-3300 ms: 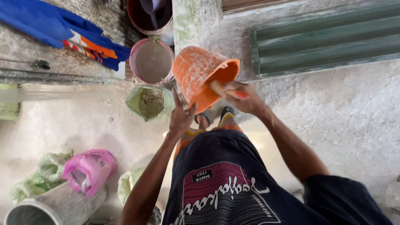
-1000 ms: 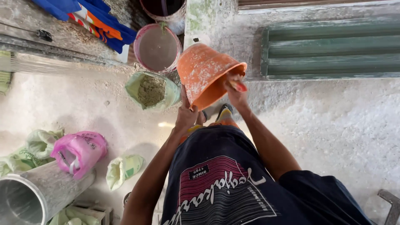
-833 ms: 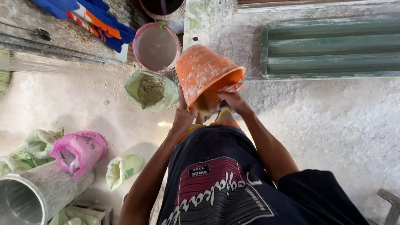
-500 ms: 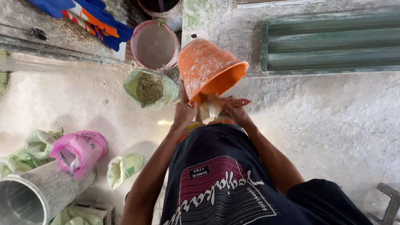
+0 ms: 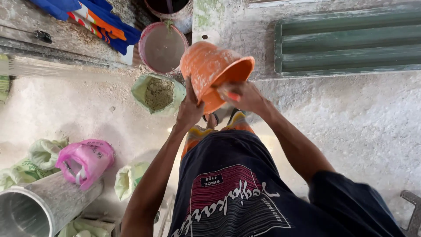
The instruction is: Cleaning a bucket with a trowel and adding water to prepare for mixing.
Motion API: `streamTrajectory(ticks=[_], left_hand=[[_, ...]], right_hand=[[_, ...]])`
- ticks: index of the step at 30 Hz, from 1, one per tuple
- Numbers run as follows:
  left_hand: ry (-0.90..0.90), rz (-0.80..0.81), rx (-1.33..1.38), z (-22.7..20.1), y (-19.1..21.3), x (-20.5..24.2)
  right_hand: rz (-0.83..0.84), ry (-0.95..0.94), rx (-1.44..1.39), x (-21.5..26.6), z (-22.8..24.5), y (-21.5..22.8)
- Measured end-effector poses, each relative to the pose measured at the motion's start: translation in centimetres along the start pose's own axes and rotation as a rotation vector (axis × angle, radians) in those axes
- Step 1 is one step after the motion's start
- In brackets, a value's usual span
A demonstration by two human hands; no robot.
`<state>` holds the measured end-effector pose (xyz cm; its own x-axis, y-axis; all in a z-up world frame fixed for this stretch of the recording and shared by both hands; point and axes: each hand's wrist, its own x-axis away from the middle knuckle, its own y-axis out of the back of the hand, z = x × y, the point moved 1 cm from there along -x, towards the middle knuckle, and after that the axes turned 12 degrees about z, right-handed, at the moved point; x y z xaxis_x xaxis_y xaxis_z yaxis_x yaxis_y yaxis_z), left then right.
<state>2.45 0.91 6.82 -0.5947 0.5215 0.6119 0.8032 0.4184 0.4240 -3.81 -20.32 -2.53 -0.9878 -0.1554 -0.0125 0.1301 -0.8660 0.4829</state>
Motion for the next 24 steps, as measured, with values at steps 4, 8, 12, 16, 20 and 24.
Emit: streamTrajectory(ticks=[4,8,12,16,20,24], left_hand=[[-0.128,-0.018,0.072,-1.2,-1.0,-0.4],[-0.113,-0.035,0.052,3.0,-3.1,-2.2],[-0.072,-0.001,0.067,5.6,-4.2,-2.7],[0.015,-0.011,0.022,8.1,-6.9,-3.9],[0.035,0.009,0.015,9.0,-6.3,-5.2],[0.035,0.015,0.02,6.2,-4.1,-3.6]], right_hand=[[-0.485,-0.157,-0.141,-5.7,-11.0,-3.8],[-0.304,-0.527,-0.92,-3.7,-16.1,-11.5],[-0.114,-0.947,-0.982,-2.4,-10.2,-4.6],[-0.411,-0.318,-0.132,1.5,-8.1,-3.3],[-0.233,-0.741,-1.277,3.2,-14.3,-11.4],[-0.135,-0.798,-0.625,2.4,-9.9,-5.5]])
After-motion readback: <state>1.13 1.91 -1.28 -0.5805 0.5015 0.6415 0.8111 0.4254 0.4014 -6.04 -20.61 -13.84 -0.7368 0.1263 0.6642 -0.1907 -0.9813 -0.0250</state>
